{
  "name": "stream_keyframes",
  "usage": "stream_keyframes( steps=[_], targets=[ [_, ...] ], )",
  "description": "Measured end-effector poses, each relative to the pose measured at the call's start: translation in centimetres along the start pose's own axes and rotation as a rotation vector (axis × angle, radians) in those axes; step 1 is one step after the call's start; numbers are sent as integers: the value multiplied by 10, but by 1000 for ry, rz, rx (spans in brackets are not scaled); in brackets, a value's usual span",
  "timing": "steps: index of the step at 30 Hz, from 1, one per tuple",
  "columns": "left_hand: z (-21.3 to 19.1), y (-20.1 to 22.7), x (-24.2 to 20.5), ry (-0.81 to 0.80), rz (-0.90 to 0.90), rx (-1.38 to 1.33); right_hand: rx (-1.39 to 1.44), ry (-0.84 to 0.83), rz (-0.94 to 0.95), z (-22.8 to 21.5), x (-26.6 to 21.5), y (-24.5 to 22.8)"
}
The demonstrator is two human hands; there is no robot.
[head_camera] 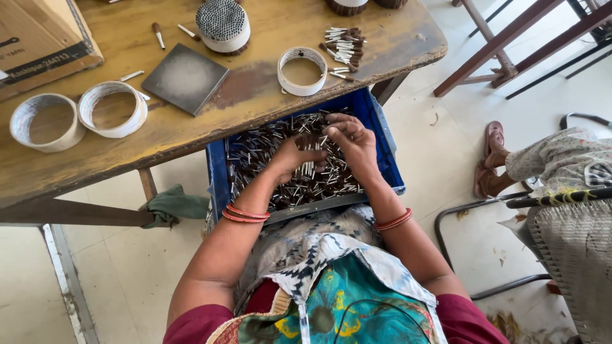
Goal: The person is assembling small industrial brushes by inserting bundles of bristles into metal rings and housing components.
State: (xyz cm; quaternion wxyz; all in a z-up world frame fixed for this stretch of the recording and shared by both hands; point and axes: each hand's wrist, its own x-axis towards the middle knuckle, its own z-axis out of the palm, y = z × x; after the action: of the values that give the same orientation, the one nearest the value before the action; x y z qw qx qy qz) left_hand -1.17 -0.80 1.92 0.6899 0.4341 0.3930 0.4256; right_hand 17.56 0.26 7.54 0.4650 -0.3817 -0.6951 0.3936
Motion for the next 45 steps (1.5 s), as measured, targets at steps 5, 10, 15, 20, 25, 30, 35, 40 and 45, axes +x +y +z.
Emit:
stream_keyframes(
  steps=[5,10,15,20,25,30,35,40,45],
  targets=[
    [4,13,-9,-115,-83,-422,258,-26,279,4,-5,1],
    [-21,-36,23,51,93,-748,-203,-95,-110,3,-11,-32],
    [-12,-24,14,168,-52,-745,-444,-338,-427,13,-21,-35],
    [-24,-37,25,87,-101,-858,-501,-429,-606,6,-24,-36],
    [0,-3,8,51,-109,-792,-463,-158,-482,0,-27,-32],
    [-8,-12,4,98,-95,-535,-514,-207,-512,7,-17,-48],
    [2,11,-18,-1,-100,-443,-568,-214,-498,15,-11,-67],
    [-4,2,-6,111,125,27,-492,-163,-427,10,-2,-61],
    [-7,1,-7,247,192,332,-460,-113,-388,9,-6,-43]
  ],
)
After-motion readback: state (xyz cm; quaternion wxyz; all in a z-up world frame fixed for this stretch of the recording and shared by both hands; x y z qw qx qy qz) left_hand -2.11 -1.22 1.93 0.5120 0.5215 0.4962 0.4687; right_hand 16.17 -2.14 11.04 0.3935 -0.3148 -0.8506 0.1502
